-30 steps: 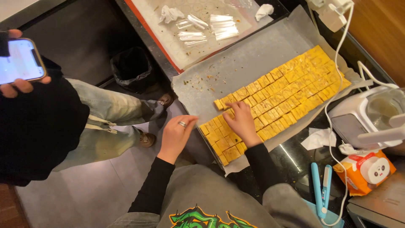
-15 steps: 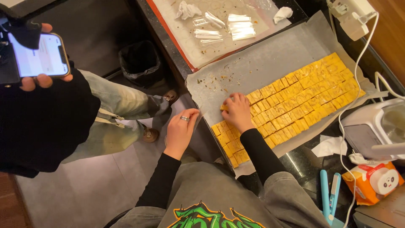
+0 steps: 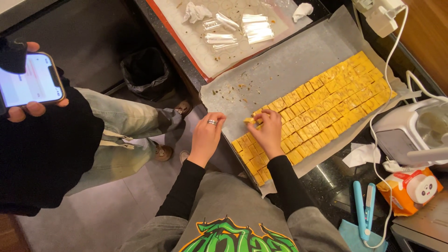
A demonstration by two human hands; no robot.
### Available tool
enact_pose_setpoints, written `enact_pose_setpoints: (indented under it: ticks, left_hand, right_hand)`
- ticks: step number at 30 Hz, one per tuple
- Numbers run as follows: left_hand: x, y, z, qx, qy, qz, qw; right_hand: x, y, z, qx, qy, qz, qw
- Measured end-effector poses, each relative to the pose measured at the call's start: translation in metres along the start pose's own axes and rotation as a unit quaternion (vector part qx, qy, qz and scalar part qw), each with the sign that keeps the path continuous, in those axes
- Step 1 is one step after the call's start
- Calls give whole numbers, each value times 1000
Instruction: Inspecting and handling small yellow food squares on a tray in a bakery kitchen.
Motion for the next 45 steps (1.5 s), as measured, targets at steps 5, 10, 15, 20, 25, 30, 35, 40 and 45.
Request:
enact_pose_setpoints:
  ticks: [5, 10, 15, 20, 25, 30, 35, 40, 45]
  left_hand:
    - [-17, 5, 0, -30, 26, 19, 999]
    - [-24, 16, -20, -67, 38, 23, 997]
    - [-25, 22, -35, -84, 29, 4, 996]
    - [-21, 24, -37, -91, 19, 2, 996]
    - [-16, 26, -41, -99, 23, 8, 995]
    - [-13, 29, -40, -85, -4, 31, 996]
    - [-15, 31, -41, -104, -16, 59, 993]
    - [-15, 34, -45, -105, -21, 64, 992]
    - [-13, 36, -43, -91, -54, 90, 990]
  right_hand:
    - [37, -1, 4, -114, 206, 1, 972]
    - [82, -5, 43, -200, 426, 70, 880]
    - [90, -8, 58, -249, 495, 122, 824]
    - [90, -9, 53, -251, 447, 96, 853]
    - [91, -9, 42, -160, 361, 34, 918]
    - [117, -11, 65, 42, 159, -17, 986]
    - [113, -8, 59, 71, 135, 16, 988]
    - [115, -8, 61, 53, 165, 41, 984]
    - [118, -9, 59, -20, 273, 109, 955]
Point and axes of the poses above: each hand's wrist, its own y-axis towards the middle knuckle, its own x-axis out of the back of the hand, z = x × y, the point moved 3 cm from there along y, towards the middle knuckle, and after that the axes turned 8 degrees about -x, right-handed, at the moved point
